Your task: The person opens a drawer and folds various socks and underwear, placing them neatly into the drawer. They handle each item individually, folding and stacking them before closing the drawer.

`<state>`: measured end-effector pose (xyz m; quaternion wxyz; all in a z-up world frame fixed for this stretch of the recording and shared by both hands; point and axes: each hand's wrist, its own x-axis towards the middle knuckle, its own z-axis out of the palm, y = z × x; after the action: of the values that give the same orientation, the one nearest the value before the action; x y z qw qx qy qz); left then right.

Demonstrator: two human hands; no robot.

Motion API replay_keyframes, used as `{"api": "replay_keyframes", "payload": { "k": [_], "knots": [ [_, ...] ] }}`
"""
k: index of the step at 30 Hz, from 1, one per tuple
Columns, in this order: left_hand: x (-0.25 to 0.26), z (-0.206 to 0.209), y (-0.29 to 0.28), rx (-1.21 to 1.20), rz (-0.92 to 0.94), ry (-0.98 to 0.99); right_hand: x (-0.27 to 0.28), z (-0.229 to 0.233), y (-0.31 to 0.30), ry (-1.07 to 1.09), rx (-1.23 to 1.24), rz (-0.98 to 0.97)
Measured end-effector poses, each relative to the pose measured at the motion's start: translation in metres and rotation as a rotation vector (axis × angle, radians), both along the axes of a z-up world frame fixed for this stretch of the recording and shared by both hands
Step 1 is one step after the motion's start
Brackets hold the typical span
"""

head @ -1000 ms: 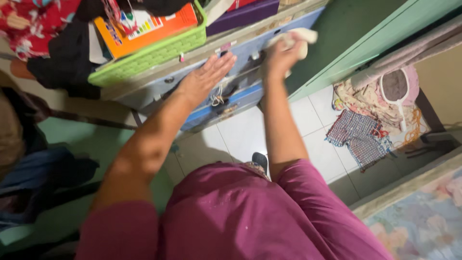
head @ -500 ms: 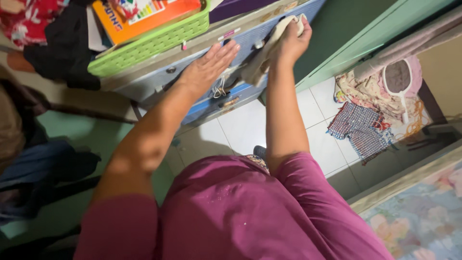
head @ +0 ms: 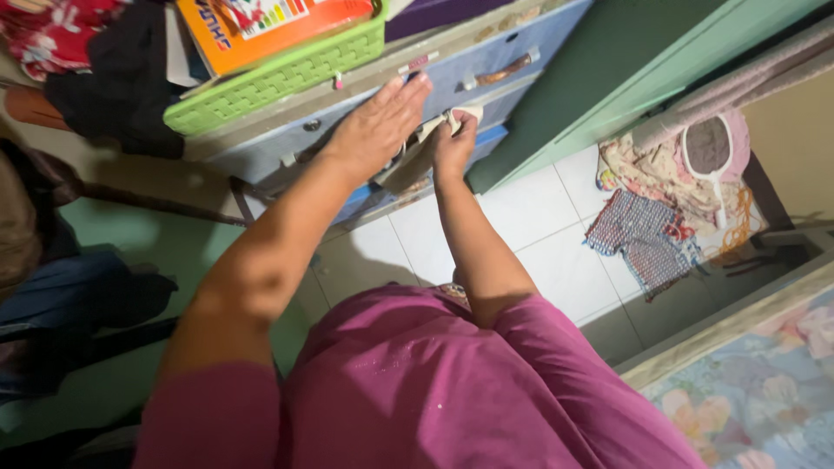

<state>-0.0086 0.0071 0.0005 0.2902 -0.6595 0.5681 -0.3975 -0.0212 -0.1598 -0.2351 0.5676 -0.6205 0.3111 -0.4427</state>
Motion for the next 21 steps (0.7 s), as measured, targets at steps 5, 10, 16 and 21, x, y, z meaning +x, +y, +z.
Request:
{"api": "replay_keyframes", "payload": {
  "k": [5, 10, 16, 21],
  "knots": [
    [0.0, -0.008, 0.0, 0.011, -0.002, 0.134, 0.003, 0.026, 0.009, -0.161, -0.147, 0.017],
    [-0.005, -0.002, -0.002, -0.008, 0.013, 0.077, 0.006, -0.007, -0.018, -0.168, 0.202, 0.123],
    [-0.017, -0.003, -0.007, -0.118, 0.026, 0.254, 0.002, -0.017, -0.125, -0.492, 0.605, 0.11],
    [-0.034, -0.022, -0.048, -0.253, -0.07, 0.634, 0.004, -0.006, -0.177, -0.7, 0.744, 0.226]
  ]
}}
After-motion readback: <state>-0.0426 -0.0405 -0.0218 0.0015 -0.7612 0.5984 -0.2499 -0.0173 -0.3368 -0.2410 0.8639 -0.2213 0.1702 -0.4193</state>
